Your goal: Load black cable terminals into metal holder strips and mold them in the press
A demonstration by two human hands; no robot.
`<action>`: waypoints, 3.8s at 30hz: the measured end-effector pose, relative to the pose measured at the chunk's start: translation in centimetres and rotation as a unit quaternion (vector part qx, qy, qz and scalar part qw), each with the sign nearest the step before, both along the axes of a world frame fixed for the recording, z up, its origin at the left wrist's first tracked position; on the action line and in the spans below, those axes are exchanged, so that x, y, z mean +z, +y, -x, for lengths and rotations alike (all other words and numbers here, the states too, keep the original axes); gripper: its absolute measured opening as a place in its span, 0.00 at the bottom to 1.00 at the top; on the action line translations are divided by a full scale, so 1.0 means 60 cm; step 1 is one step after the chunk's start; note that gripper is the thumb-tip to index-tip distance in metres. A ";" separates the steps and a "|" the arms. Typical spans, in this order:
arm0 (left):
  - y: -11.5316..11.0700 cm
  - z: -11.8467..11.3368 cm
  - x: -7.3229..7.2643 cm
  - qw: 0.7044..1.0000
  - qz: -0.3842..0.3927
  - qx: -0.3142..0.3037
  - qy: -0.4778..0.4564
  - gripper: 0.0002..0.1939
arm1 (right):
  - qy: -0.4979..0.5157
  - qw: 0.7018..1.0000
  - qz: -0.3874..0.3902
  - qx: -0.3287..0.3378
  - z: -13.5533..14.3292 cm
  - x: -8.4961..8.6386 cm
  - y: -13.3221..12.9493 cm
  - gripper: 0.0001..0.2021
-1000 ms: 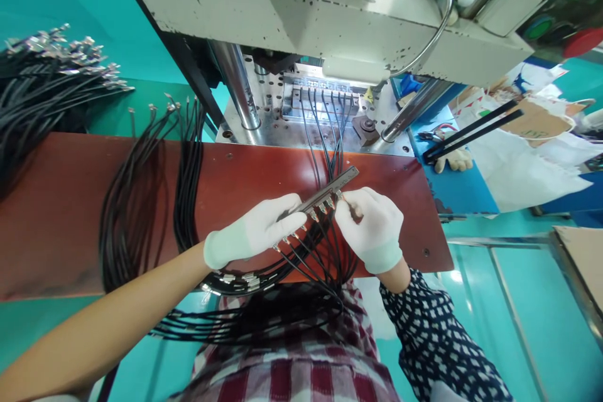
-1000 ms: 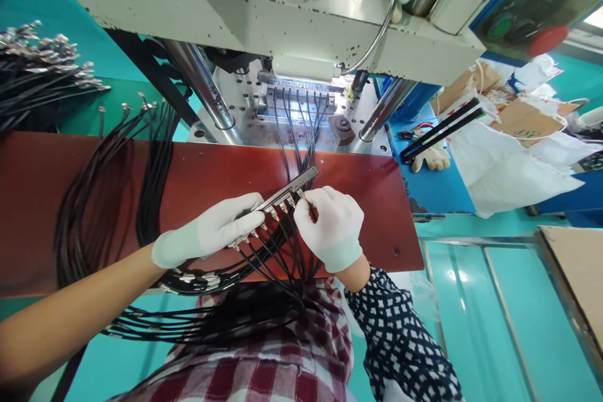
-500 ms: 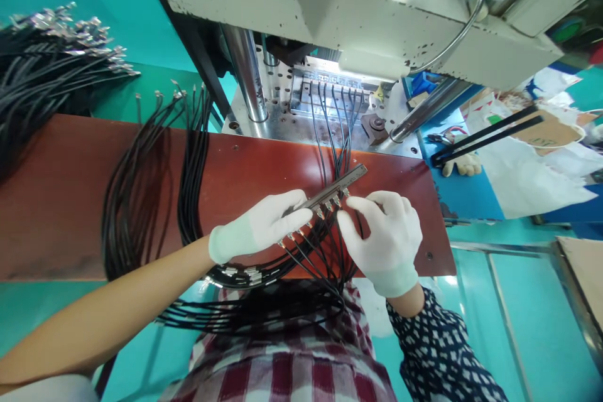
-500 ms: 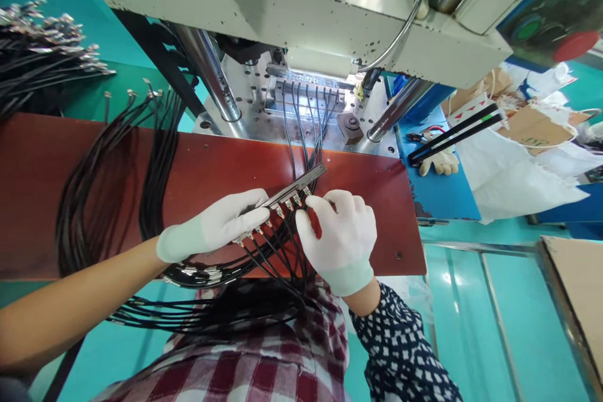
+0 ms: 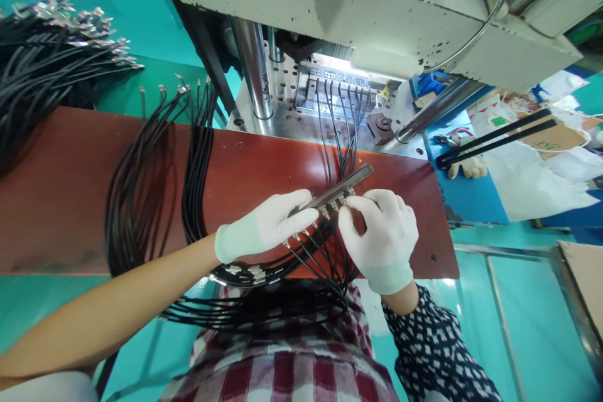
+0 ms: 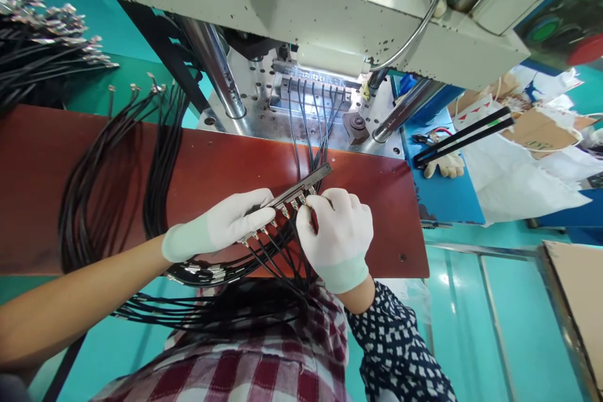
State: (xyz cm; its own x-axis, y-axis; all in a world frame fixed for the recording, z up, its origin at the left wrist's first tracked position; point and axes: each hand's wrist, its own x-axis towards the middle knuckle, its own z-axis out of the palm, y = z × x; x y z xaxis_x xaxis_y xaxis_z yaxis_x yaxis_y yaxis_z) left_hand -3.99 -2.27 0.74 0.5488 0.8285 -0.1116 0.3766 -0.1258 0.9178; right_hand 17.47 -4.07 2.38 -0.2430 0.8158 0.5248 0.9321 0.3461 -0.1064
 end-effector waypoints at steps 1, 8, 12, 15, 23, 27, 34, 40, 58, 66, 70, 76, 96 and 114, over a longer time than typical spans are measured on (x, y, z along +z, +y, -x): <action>0.000 0.000 -0.001 1.000 0.003 0.003 -0.003 0.19 | -0.002 1.000 0.006 -0.001 0.000 0.003 -0.004 0.04; 0.002 0.003 -0.004 1.000 -0.002 0.003 -0.016 0.19 | -0.029 1.000 -0.011 0.006 0.011 0.004 -0.008 0.03; 0.003 0.005 -0.003 1.000 -0.013 -0.016 -0.018 0.19 | -0.010 1.000 -0.025 0.015 0.017 -0.003 0.004 0.07; 0.003 0.005 -0.002 1.000 -0.013 -0.015 -0.018 0.19 | -0.001 1.000 -0.019 0.015 0.016 -0.004 0.004 0.07; -0.001 -0.001 0.003 0.997 0.053 0.014 -0.050 0.21 | -0.030 0.999 0.008 0.026 0.025 0.005 -0.018 0.03; 0.001 0.000 0.003 0.997 0.042 0.012 -0.063 0.20 | -0.016 0.999 -0.020 0.033 0.033 -0.004 -0.009 0.06; -0.001 0.000 0.002 0.996 0.033 0.020 -0.082 0.20 | -0.050 0.996 0.056 0.041 0.034 0.023 -0.028 0.05; -0.001 -0.001 0.000 0.997 0.012 0.029 -0.072 0.20 | -0.039 0.993 0.083 0.068 0.050 0.014 -0.021 0.05; -0.007 0.001 0.005 0.993 0.058 0.049 -0.095 0.19 | -0.061 0.991 0.074 0.089 0.077 0.015 -0.031 0.08; -0.008 0.001 0.007 0.988 0.085 0.065 -0.113 0.18 | -0.066 0.991 0.077 0.091 0.071 0.016 -0.039 0.05; -0.008 0.000 0.006 0.980 0.120 0.061 -0.147 0.18 | -0.077 0.989 0.075 0.105 0.073 0.031 -0.049 0.05; -0.007 0.000 0.000 0.980 0.117 0.067 -0.144 0.17 | -0.085 0.987 0.069 0.116 0.091 0.015 -0.039 0.08; -0.008 -0.002 -0.001 0.986 0.078 0.081 -0.120 0.19 | -0.077 0.983 0.105 0.128 0.111 0.011 -0.057 0.08; 0.143 -0.106 0.052 0.952 0.144 0.171 -0.207 0.14 | -0.259 0.928 0.265 0.039 -0.200 0.067 0.065 0.12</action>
